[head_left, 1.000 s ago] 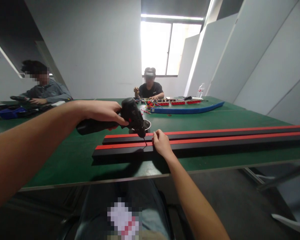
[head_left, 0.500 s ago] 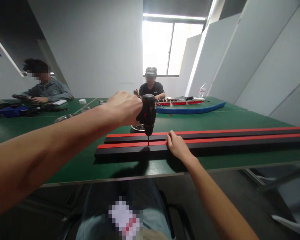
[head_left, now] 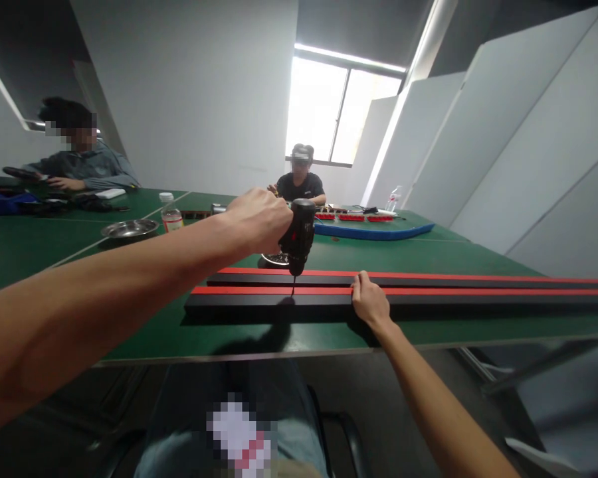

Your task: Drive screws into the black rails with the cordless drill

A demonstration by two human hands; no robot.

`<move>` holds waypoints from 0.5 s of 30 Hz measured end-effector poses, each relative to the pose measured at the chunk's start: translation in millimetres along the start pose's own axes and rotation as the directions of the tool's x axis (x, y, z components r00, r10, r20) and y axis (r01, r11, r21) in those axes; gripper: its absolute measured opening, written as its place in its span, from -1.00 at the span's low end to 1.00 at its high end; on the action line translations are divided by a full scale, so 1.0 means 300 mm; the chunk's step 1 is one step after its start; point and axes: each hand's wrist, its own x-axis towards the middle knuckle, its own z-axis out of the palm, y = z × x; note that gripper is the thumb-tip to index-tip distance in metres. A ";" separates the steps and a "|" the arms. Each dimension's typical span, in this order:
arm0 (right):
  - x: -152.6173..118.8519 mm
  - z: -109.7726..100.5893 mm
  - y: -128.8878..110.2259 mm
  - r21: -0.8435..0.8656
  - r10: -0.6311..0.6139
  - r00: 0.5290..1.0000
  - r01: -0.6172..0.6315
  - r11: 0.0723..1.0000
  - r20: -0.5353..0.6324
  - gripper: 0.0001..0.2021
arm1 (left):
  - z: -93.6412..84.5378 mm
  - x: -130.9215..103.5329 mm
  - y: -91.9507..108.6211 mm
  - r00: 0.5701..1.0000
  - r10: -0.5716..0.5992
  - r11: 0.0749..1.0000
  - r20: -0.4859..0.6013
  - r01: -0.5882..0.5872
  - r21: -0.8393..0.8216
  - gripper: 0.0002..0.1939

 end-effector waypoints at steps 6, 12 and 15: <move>-0.037 0.023 -0.164 -0.007 -0.050 0.999 0.050 0.999 0.003 -0.69 | -0.036 -0.091 -0.098 0.998 -0.021 0.992 0.054 0.014 0.123 -0.86; -0.084 0.059 -0.367 0.074 -0.129 0.992 0.127 0.989 0.015 -0.69 | -0.077 -0.219 -0.278 0.981 -0.180 0.978 0.068 0.171 0.115 -0.73; -0.096 0.066 -0.438 0.115 -0.127 0.992 0.123 0.986 0.022 -0.68 | -0.120 -0.251 -0.357 0.949 -0.272 0.959 0.160 0.253 0.132 -0.53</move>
